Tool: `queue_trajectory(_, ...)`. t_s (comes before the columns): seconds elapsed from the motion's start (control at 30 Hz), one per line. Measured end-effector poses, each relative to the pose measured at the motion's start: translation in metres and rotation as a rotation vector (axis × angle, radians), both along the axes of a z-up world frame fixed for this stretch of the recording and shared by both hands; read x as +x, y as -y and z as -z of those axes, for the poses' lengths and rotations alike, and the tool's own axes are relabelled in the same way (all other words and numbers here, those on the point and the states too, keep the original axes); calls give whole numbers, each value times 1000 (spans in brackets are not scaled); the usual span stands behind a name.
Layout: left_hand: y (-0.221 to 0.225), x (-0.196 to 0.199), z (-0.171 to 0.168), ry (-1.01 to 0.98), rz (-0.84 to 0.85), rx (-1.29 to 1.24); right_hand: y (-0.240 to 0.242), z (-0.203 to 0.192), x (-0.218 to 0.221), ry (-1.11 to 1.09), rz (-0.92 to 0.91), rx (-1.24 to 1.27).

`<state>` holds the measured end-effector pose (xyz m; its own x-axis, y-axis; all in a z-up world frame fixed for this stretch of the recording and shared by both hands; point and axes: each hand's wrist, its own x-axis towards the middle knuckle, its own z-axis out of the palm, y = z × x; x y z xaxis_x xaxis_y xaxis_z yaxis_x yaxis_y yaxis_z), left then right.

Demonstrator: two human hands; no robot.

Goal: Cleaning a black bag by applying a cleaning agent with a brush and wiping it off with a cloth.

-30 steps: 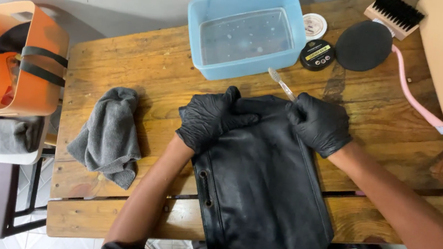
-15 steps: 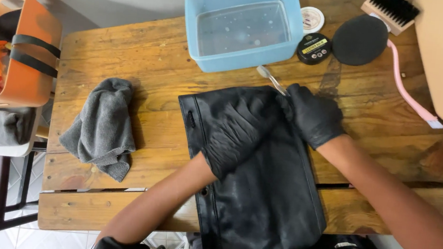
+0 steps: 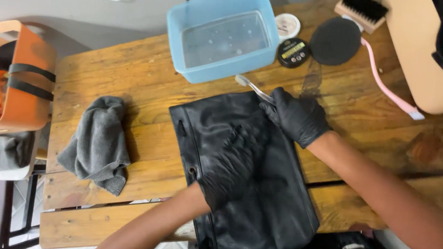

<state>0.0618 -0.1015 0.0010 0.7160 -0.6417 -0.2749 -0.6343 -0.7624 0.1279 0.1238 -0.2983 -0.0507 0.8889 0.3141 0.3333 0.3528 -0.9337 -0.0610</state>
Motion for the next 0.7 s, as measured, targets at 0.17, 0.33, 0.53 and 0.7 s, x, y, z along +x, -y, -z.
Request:
queue_trajectory(0.17, -37, 31, 20, 53, -212, -106, -2, -6, -1, -68, 24, -82)
queue_trajectory(0.33, -49, 43, 35, 83, -235, -183, 6, -2, -1, -130, 38, -142)
queue_trajectory(0.53, -56, 48, 35, 166, -175, -152, 13, -8, 4, -14, 10, -98)
queue_trajectory(0.7, -59, 42, 27, 154, -264, -235, 22, -21, 25, 384, -109, -54)
